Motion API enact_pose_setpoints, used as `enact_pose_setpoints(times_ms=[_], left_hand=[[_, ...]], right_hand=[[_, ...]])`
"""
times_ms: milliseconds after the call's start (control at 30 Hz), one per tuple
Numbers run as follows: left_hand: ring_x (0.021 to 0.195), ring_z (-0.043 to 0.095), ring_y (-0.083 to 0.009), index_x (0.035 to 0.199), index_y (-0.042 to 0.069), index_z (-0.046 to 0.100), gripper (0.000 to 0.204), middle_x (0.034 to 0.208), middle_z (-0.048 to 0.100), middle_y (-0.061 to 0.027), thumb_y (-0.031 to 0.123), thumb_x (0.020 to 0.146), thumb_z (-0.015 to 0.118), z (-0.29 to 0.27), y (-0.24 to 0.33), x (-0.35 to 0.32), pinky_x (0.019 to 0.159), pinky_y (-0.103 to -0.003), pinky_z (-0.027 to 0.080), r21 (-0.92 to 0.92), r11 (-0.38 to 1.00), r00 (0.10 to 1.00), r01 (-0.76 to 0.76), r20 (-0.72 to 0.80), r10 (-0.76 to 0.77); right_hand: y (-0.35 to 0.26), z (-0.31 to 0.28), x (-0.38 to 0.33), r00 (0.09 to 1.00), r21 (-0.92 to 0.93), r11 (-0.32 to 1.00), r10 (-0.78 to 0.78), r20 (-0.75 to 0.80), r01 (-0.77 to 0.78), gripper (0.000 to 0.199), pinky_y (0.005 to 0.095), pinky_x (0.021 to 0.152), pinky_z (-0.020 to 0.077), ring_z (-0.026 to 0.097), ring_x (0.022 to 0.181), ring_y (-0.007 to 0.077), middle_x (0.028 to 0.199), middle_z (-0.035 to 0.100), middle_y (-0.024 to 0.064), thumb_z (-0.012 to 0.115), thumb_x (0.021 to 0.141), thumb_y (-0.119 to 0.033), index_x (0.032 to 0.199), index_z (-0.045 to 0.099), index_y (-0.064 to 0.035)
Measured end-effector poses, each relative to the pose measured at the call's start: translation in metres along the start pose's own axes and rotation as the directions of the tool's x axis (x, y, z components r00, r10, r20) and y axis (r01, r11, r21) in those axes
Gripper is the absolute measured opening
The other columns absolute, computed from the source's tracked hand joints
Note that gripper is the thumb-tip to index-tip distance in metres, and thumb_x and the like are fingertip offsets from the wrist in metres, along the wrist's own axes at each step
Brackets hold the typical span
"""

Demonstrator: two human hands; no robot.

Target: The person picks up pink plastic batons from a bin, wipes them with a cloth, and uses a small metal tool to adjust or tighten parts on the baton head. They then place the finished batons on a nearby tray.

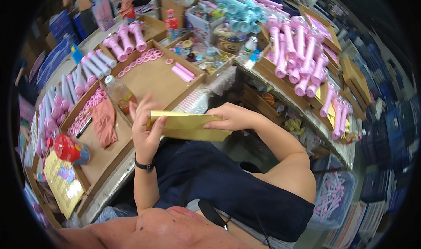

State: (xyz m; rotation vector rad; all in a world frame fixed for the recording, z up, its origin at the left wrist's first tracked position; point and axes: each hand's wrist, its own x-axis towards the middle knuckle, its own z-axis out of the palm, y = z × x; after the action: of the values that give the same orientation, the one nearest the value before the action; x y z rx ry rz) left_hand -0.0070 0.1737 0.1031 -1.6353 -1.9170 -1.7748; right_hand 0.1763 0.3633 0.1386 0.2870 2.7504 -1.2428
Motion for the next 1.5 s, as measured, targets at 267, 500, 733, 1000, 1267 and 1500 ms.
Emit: enact_pose_setpoints(times_ms=[267, 500, 733, 1000, 1267, 1500], left_hand=[[0.075, 0.051, -0.0078, 0.109, 0.0, 0.048, 0.022, 0.082, 0.056, -0.0044, 0.0, 0.09, 0.057, 0.021, -0.017, -0.017, 0.068, -0.02, 0.041, -0.331, 0.926, 0.966, 0.183, -0.116, -0.233], [0.08, 0.058, -0.0115, 0.124, 0.002, 0.034, 0.041, 0.09, 0.061, -0.0108, -0.007, 0.088, 0.052, 0.027, -0.01, -0.018, 0.074, -0.02, 0.043, -0.555, 0.797, 0.952, 0.239, -0.028, -0.305], [0.09, 0.067, -0.0245, 0.092, 0.008, 0.059, 0.014, 0.091, 0.069, -0.0082, -0.002, 0.082, 0.059, 0.03, 0.017, -0.019, 0.102, -0.056, 0.033, -0.184, 0.898, 0.9, -0.401, 0.106, 0.423], [0.104, 0.062, -0.0172, 0.087, 0.014, 0.058, 0.016, 0.098, 0.066, 0.0006, 0.009, 0.075, 0.067, 0.041, 0.047, -0.024, 0.102, -0.055, 0.031, -0.081, 0.696, 0.575, -0.713, 0.499, 0.648], [0.116, 0.054, -0.0241, 0.095, 0.016, 0.06, 0.02, 0.11, 0.063, 0.0008, 0.012, 0.076, 0.063, 0.061, 0.031, -0.036, 0.106, -0.059, 0.022, 0.072, 0.717, 0.603, -0.693, 0.602, 0.523], [0.119, 0.048, -0.0297, 0.097, 0.008, 0.059, 0.019, 0.119, 0.057, -0.0114, 0.009, 0.078, 0.057, 0.095, -0.026, -0.048, 0.104, -0.055, 0.029, 0.232, 0.766, 0.686, -0.6, 0.642, 0.343]], right_hand=[[0.046, -0.018, -0.038, 0.956, 0.668, 0.744, 0.183, -0.231, 0.019, 0.024, 0.0233, 0.069, 0.0461, 0.056, 0.075, 0.0077, 0.084, 0.065, 0.001, 0.067, 0.086, -0.021, 0.1, 0.068, -0.0014], [0.084, -0.019, -0.049, 0.914, 0.545, 0.811, 0.362, -0.181, -0.213, 0.077, 0.0226, 0.05, 0.0358, 0.041, 0.046, 0.008, 0.06, 0.057, 0.0017, 0.024, 0.092, -0.066, 0.102, 0.068, -0.004], [0.106, 0.001, -0.051, 0.959, 0.942, 0.216, 0.177, 0.219, -0.255, 0.068, 0.0321, 0.061, 0.0568, 0.067, 0.091, 0.0278, 0.113, 0.062, 0.0166, 0.036, 0.092, -0.059, 0.129, 0.046, -0.0033], [0.129, 0.019, -0.055, 0.888, 0.957, 0.004, 0.374, 0.268, -0.29, 0.034, 0.0312, 0.09, 0.0504, 0.064, 0.097, 0.0188, 0.108, 0.064, 0.0143, 0.066, 0.085, -0.01, 0.113, 0.056, 0.0065], [0.106, -0.055, -0.085, 0.94, 0.682, 0.728, 0.275, -0.202, -0.066, 0.024, 0.0275, 0.081, 0.0493, 0.063, 0.085, 0.0125, 0.096, 0.068, 0.006, 0.069, 0.083, -0.017, 0.099, 0.066, -0.0003], [0.125, -0.185, -0.23, 0.161, 0.204, 0.958, 0.173, -0.972, 0.203, 0.022, 0.0174, 0.049, 0.0387, 0.047, 0.059, 0.0035, 0.077, 0.058, -0.0019, 0.064, 0.088, -0.023, 0.101, 0.063, -0.0051]])
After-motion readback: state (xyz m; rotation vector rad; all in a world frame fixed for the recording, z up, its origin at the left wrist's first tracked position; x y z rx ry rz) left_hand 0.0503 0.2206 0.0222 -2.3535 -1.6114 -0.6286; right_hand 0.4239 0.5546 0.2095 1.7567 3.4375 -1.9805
